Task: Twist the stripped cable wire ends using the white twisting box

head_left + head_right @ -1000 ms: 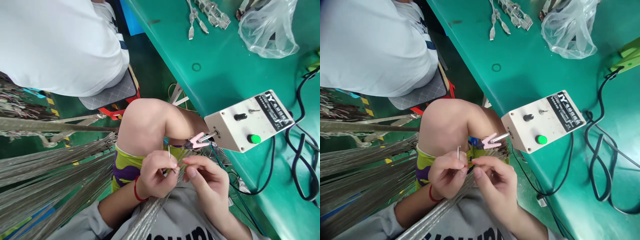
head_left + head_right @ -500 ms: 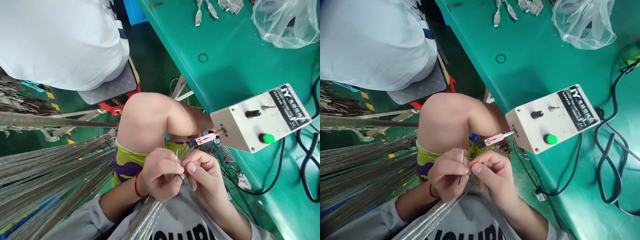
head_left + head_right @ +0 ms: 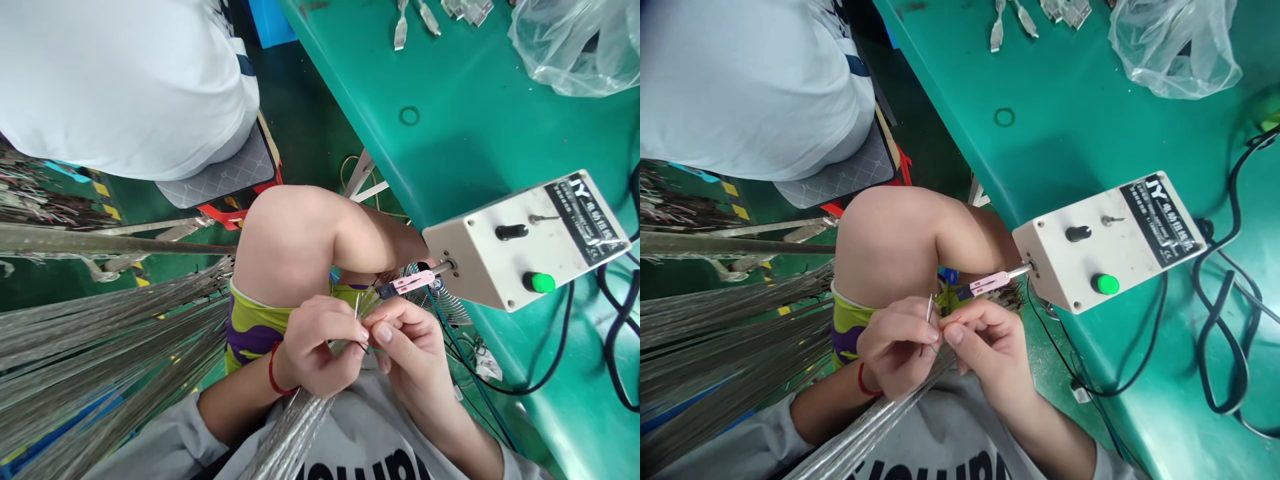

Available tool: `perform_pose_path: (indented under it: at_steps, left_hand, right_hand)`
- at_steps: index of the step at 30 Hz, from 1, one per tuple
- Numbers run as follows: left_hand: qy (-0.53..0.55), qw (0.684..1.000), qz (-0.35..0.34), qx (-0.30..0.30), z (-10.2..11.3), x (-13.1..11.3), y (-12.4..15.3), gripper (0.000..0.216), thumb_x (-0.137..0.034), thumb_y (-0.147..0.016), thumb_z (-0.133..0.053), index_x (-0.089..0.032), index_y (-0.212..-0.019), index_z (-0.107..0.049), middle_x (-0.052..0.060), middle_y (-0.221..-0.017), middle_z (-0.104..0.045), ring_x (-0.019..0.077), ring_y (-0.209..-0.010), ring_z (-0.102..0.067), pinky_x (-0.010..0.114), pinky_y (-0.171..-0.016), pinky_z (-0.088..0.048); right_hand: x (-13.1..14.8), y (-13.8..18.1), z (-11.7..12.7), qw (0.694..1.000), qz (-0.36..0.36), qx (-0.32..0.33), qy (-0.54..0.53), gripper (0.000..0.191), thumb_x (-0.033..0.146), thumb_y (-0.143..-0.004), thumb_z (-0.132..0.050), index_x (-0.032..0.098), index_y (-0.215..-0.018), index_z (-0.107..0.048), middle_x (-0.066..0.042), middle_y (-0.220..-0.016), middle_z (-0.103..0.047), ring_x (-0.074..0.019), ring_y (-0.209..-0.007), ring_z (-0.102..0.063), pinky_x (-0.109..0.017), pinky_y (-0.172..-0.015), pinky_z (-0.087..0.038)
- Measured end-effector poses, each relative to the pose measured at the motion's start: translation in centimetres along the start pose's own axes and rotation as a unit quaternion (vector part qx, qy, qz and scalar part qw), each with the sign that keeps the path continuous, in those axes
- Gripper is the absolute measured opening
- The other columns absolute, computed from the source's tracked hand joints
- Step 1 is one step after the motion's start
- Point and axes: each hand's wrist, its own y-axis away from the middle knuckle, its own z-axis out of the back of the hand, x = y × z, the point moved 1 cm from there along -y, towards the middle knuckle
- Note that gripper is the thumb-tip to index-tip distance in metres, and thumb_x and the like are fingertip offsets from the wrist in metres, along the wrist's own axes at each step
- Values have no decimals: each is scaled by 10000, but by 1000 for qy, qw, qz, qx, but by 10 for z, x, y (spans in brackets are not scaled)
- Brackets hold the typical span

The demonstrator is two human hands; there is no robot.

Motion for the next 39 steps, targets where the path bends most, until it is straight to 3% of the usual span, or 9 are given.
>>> perform_pose_path:
  at_steps: [3, 7, 13, 17, 20, 25, 32, 39]
  left_hand:
    - [-3, 1000, -8, -20, 3, 2, 2, 204, -120, -1063, -770, -243, -1225, -750, -23, -770, -805, 137, -564, -694, 263, -633, -595]
    - [-21, 999, -2, -25, 8, 2, -2, 198, -113, -1067, -793, -242, -1209, -745, -25, -769, -790, 111, -533, -605, 231, -560, -514]
    - [-23, 997, 73, 2, 11, -4, -7, 70, -181, -1139, -796, -227, -1122, -747, -14, -828, -776, 78, -530, -527, 207, -505, -435]
    - [-5, 994, 110, -16, 11, -2, -6, 91, -227, -1141, -849, -233, -1163, -761, -9, -877, -802, 77, -550, -567, 193, -513, -455]
    - [-14, 993, 117, -18, 10, -1, -7, 98, -235, -1142, -853, -231, -1147, -755, -13, -873, -808, 69, -549, -581, 178, -516, -459]
    - [-26, 992, 122, -16, 9, 1, -11, 98, -211, -1136, -844, -230, -1139, -748, -11, -857, -803, 78, -544, -579, 184, -509, -463]
    - [-35, 993, 117, 0, 7, 3, -14, 113, -200, -1123, -844, -235, -1130, -738, -24, -849, -763, 72, -541, -512, 183, -507, -433]
    - [-38, 992, 122, 11, 7, 0, -13, 136, -193, -1105, -868, -239, -1113, -741, -31, -822, -738, 71, -533, -487, 192, -508, -419]
  right_hand:
    - [-1, -1, 7, 997, 44, -20, 66, 395, 583, -1186, -803, 250, -1035, -951, -11, -656, -763, -162, -528, -609, -296, -543, -471]
    - [4, -11, 10, 991, 61, -85, 88, 586, 730, -1208, -677, 228, -1019, -911, -32, -654, -748, -183, -542, -572, -327, -523, -409]
    - [9, -30, 2, 995, 47, -82, -13, 487, 712, -1072, -892, 249, -1221, -905, 4, -698, -726, -153, -538, -452, -306, -513, -349]
    - [4, -39, 1, 993, 41, -44, -106, 438, 683, -1024, -951, 298, -1226, -901, 96, -576, -505, -117, -483, -210, -292, -490, -303]
    - [-1, -45, 2, 989, 44, -11, -141, 409, 692, -999, -977, 334, -1178, -892, 126, -538, -356, -125, -492, -125, -281, -451, -234]
    - [-4, -52, 4, 983, 56, 11, -172, 321, 635, -1003, -1018, 342, -1101, -930, 121, -569, -292, -118, -516, -90, -290, -458, -149]
    - [-4, -54, 6, 987, 41, 0, -155, 397, 687, -940, -1056, 346, -1036, -878, 117, -574, -282, -141, -544, -116, -293, -464, -228]
    - [-6, -56, 8, 983, 43, 32, -178, 329, 644, -966, -1039, 356, -1070, -918, 110, -580, -317, -136, -535, -147, -285, -493, -242]
